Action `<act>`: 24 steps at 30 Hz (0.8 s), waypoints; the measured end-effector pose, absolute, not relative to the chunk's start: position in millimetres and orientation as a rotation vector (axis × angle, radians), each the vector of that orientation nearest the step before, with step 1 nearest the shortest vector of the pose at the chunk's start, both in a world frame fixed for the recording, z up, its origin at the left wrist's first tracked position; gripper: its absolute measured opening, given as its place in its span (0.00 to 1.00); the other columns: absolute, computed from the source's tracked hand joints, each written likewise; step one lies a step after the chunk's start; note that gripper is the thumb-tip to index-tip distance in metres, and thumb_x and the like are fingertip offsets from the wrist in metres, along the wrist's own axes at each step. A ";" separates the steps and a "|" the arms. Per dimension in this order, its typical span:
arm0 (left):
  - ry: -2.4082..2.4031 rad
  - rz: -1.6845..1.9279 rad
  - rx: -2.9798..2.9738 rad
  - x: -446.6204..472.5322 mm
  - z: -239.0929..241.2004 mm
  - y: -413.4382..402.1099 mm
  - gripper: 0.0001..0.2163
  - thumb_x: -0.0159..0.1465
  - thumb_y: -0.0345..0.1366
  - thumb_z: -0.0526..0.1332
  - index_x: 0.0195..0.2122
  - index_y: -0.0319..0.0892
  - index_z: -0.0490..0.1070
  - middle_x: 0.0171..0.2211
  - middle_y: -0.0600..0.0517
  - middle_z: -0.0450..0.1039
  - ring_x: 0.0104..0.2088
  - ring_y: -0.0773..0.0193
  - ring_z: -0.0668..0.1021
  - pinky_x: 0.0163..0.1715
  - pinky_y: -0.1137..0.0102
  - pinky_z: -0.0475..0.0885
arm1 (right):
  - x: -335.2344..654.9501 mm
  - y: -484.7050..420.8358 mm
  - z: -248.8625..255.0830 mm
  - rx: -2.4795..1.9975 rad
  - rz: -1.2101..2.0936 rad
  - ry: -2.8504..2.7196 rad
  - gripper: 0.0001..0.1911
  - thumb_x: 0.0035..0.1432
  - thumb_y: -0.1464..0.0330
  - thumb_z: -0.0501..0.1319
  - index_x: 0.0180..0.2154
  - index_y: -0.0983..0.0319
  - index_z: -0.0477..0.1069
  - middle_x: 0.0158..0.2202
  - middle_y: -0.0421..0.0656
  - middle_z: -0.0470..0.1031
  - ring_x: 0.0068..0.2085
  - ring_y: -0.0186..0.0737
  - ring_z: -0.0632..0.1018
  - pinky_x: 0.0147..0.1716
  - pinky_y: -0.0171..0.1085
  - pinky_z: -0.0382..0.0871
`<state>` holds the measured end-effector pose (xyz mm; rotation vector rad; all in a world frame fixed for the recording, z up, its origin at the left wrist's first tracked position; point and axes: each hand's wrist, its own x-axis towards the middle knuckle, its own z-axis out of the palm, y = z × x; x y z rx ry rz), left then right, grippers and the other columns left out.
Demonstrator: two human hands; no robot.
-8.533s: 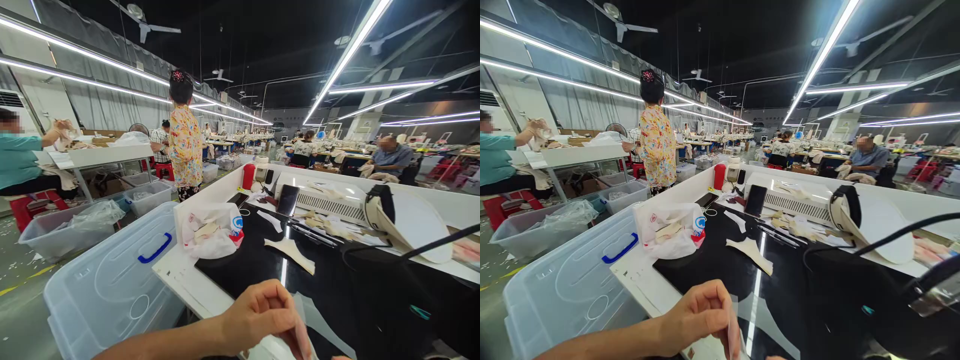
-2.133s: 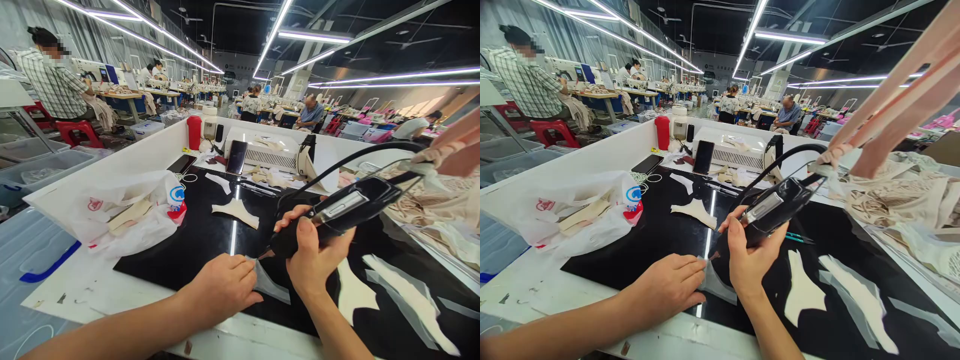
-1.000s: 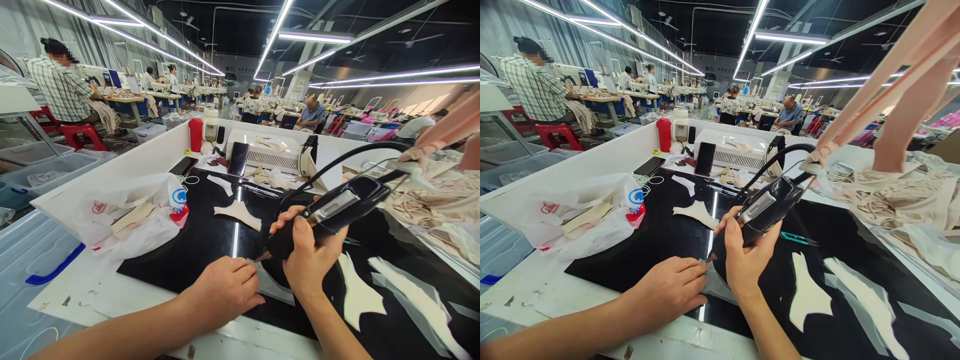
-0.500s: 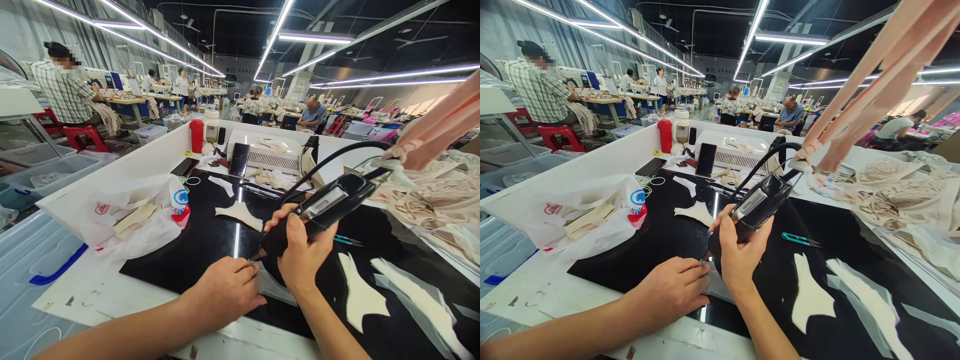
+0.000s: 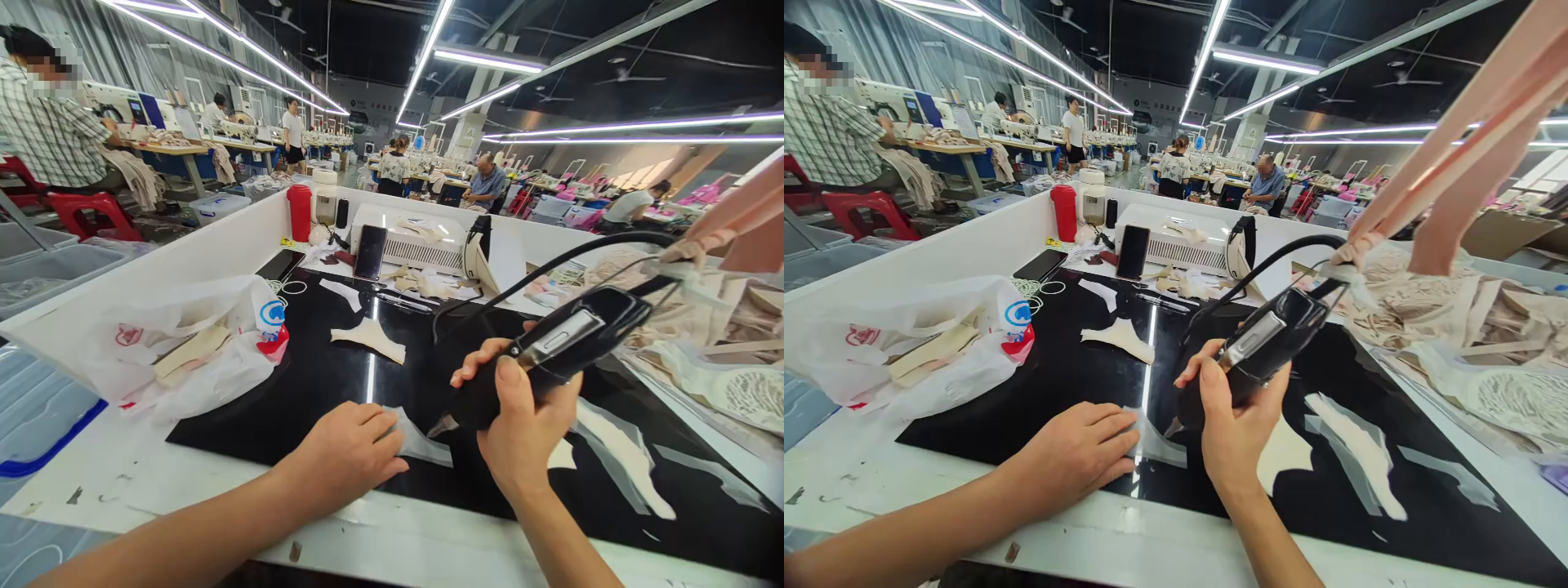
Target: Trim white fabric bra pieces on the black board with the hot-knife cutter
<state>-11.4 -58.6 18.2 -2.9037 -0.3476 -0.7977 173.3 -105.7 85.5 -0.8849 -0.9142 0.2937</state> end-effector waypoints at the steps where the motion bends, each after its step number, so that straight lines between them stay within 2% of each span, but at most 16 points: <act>1: -0.347 -0.785 -2.916 -12.2 19.7 -58.5 0.11 0.71 0.43 0.60 0.44 0.40 0.72 0.47 0.48 0.78 0.45 0.58 0.80 0.38 0.64 0.74 | 176.5 -111.4 84.5 -0.897 0.298 -0.916 0.20 0.60 0.66 0.68 0.51 0.53 0.64 0.34 0.35 0.73 0.27 0.36 0.76 0.24 0.39 0.76; 9: -0.286 -0.798 -2.946 -15.4 24.4 -55.6 0.09 0.73 0.40 0.57 0.44 0.42 0.74 0.47 0.48 0.79 0.46 0.59 0.79 0.41 0.65 0.73 | 192.4 -137.5 88.0 -0.912 0.232 -0.882 0.21 0.57 0.64 0.70 0.50 0.53 0.67 0.33 0.36 0.73 0.26 0.36 0.75 0.22 0.40 0.75; 15: -0.217 -0.861 -2.924 -9.8 32.3 -60.6 0.07 0.73 0.36 0.58 0.44 0.42 0.74 0.46 0.51 0.79 0.50 0.61 0.77 0.53 0.63 0.71 | 188.5 -143.9 86.6 -0.907 0.263 -0.893 0.16 0.59 0.64 0.69 0.45 0.54 0.65 0.33 0.35 0.74 0.27 0.35 0.76 0.24 0.38 0.75; 20: -0.179 -0.766 -3.031 6.2 34.4 -66.9 0.06 0.72 0.33 0.58 0.41 0.41 0.73 0.37 0.53 0.76 0.39 0.65 0.77 0.45 0.67 0.72 | 181.3 -147.1 83.3 -0.879 0.285 -0.892 0.16 0.60 0.65 0.69 0.45 0.54 0.64 0.33 0.35 0.74 0.26 0.35 0.76 0.25 0.38 0.75; 24: -0.167 -0.677 -3.052 21.7 34.0 -70.6 0.07 0.72 0.32 0.58 0.36 0.41 0.72 0.32 0.54 0.74 0.35 0.64 0.75 0.40 0.67 0.70 | 179.9 -147.5 80.5 -0.868 0.290 -0.899 0.16 0.60 0.67 0.68 0.46 0.53 0.64 0.34 0.35 0.75 0.27 0.34 0.76 0.26 0.37 0.75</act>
